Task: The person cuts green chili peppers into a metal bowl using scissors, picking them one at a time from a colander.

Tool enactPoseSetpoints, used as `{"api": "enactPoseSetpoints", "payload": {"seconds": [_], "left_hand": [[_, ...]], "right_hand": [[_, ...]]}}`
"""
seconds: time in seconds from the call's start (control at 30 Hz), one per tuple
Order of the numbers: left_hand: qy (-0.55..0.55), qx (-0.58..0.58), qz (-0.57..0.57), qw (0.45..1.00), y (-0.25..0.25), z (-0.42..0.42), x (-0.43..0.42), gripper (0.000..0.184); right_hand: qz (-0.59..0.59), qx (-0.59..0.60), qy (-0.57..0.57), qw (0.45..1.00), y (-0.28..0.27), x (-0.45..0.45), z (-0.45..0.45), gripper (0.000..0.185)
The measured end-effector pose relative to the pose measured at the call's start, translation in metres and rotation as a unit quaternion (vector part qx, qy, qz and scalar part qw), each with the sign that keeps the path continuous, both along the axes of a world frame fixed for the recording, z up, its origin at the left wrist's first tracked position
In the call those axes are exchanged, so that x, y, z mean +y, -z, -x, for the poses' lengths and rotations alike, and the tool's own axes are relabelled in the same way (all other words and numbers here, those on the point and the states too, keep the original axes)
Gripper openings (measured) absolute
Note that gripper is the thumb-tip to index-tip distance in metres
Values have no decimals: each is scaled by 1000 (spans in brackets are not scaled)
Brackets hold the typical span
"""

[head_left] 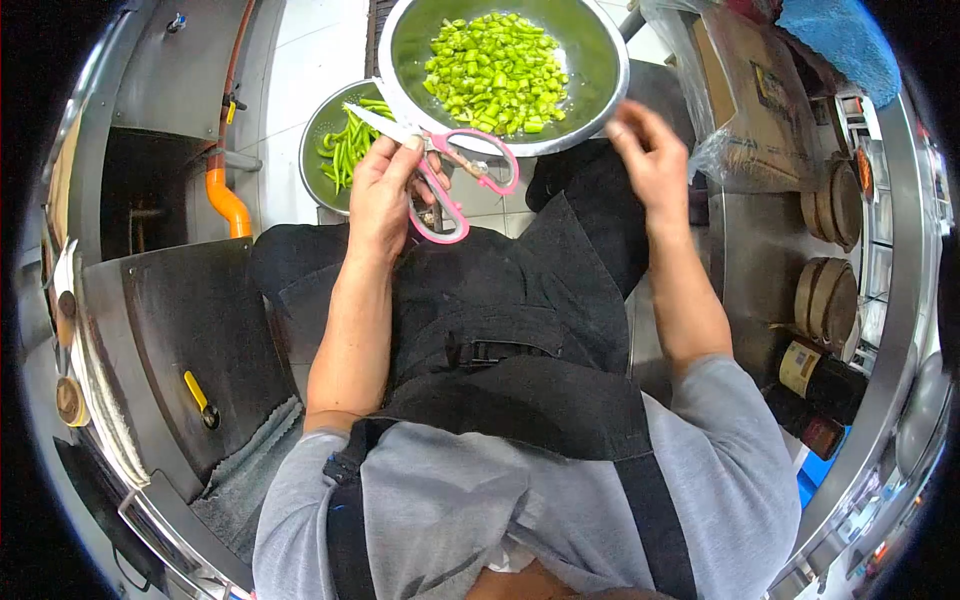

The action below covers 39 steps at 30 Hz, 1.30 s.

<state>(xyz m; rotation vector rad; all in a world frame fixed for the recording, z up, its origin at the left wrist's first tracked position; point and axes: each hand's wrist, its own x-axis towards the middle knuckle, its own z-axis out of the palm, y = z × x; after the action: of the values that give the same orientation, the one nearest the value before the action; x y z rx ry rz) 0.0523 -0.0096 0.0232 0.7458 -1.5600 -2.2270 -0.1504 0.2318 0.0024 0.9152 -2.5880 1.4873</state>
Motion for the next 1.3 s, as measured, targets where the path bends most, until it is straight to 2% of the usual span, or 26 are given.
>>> {"api": "enactPoseSetpoints", "payload": {"seconds": [0.03,0.07,0.13,0.2,0.27,0.33,0.43,0.57,0.7,0.8,0.9,0.93,1.0,1.03,1.07,1.13,1.2,1.23,1.27,1.3], "left_hand": [[1,-4,4,1000,1,0,0,20],[-3,1,6,1000,0,2,0,20],[9,-6,-10,1000,0,2,4,20],[17,-23,-1,1000,1,4,4,21],[22,-13,-3,1000,1,6,4,20],[21,-21,-9,1000,0,7,4,20],[20,-24,-6,999,2,9,5,20],[13,-18,-2,1000,-1,6,4,19],[3,-31,1,1000,6,0,0,19],[-7,-30,-9,999,6,-2,-1,19],[-27,-9,29,999,8,0,4,18],[3,-23,40,999,8,-3,2,18],[10,-32,44,998,1,-1,13,19],[-15,-6,48,999,-1,3,20,18],[2,-39,29,999,-3,4,21,18],[-1,-43,127,991,18,7,22,19],[26,-105,174,979,9,12,25,21],[22,-81,173,981,13,14,27,20],[17,-55,173,983,19,16,29,20],[22,-45,207,977,24,13,30,20]], "right_hand": [[78,-46,33,995,-5,-3,7,35],[112,-33,54,992,-5,-5,13,34],[172,-114,12,978,-24,-18,-11,31],[148,-172,-75,971,-40,-26,-41,28],[99,-61,-210,971,-89,-34,-72,19],[157,6,-313,937,-150,-42,-98,15],[212,74,-428,875,-201,-32,-115,16],[205,63,-507,835,-214,-12,-122,19],[234,87,-485,838,-219,-26,-124,22],[206,85,-400,889,-192,-61,-113,25],[70,29,-278,958,-95,-84,-103,32],[25,18,-250,968,-67,-87,-101,34],[-29,42,-258,965,-36,-81,-98,51],[-45,18,-256,966,-34,-80,-100,54],[-62,-4,-252,966,-33,-78,-102,57],[-49,-18,-244,968,-22,-76,-106,62],[-48,-27,-234,971,-12,-77,-106,68],[-59,-19,-228,972,-8,-76,-106,68],[-20,5,-224,974,-3,-76,-106,68],[-48,-73,-242,966,0,-73,-100,71]]}}
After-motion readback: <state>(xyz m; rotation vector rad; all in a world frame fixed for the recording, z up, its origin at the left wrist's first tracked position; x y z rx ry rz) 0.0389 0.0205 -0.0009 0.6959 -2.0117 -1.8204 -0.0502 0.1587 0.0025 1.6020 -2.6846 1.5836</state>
